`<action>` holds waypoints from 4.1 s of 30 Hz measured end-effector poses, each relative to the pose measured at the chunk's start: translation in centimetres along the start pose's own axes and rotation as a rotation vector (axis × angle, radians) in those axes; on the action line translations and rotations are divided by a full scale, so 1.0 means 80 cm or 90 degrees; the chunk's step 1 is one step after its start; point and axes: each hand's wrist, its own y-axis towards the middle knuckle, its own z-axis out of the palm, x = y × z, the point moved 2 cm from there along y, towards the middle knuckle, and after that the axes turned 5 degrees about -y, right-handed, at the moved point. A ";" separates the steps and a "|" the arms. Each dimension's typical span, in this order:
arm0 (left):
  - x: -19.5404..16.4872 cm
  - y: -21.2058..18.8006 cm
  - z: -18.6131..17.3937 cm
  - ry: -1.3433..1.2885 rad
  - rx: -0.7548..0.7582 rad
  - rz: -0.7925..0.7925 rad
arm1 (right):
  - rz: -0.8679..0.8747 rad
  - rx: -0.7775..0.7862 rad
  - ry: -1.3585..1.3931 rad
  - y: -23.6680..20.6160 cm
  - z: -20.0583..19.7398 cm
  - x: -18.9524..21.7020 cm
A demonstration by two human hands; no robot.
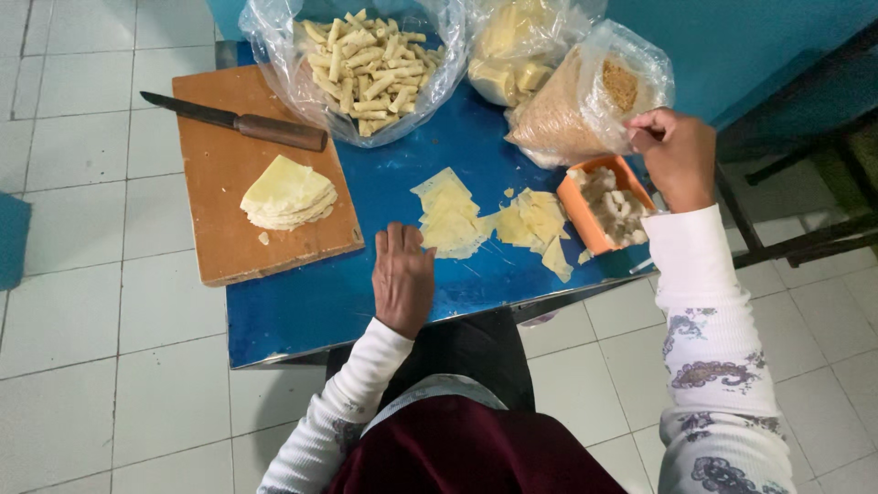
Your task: The person folds thin pastry sheets around a filling, using a spoon to scoop filling from a plastic bag and an orange container onto the sheets, then folds and rolls them by hand and stacks the finished pieces on a growing pile on the table.
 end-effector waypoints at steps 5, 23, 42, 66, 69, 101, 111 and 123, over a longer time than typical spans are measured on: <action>-0.007 0.007 -0.004 -0.023 -0.006 -0.054 | 0.139 0.016 0.225 0.002 -0.006 -0.010; -0.112 0.067 0.081 -0.201 0.097 0.032 | 0.116 -0.072 0.129 -0.019 -0.025 -0.007; -0.108 0.156 0.066 -0.568 0.150 -0.128 | 0.131 -0.039 0.283 -0.009 -0.025 0.006; -0.014 0.083 0.027 -0.722 0.231 -0.228 | -0.030 -0.153 -0.055 -0.014 -0.024 0.020; -0.016 0.071 0.026 -0.735 0.209 -0.188 | -0.270 -0.289 -0.309 -0.047 -0.028 0.067; -0.015 -0.013 -0.025 -0.436 0.161 -0.140 | -0.186 0.174 0.056 -0.185 0.107 0.161; -0.001 0.012 0.004 -0.350 0.114 -0.100 | 0.025 0.170 0.216 -0.174 0.164 0.147; -0.018 -0.002 -0.013 -0.110 0.094 0.058 | -0.155 0.037 0.013 -0.163 0.164 0.154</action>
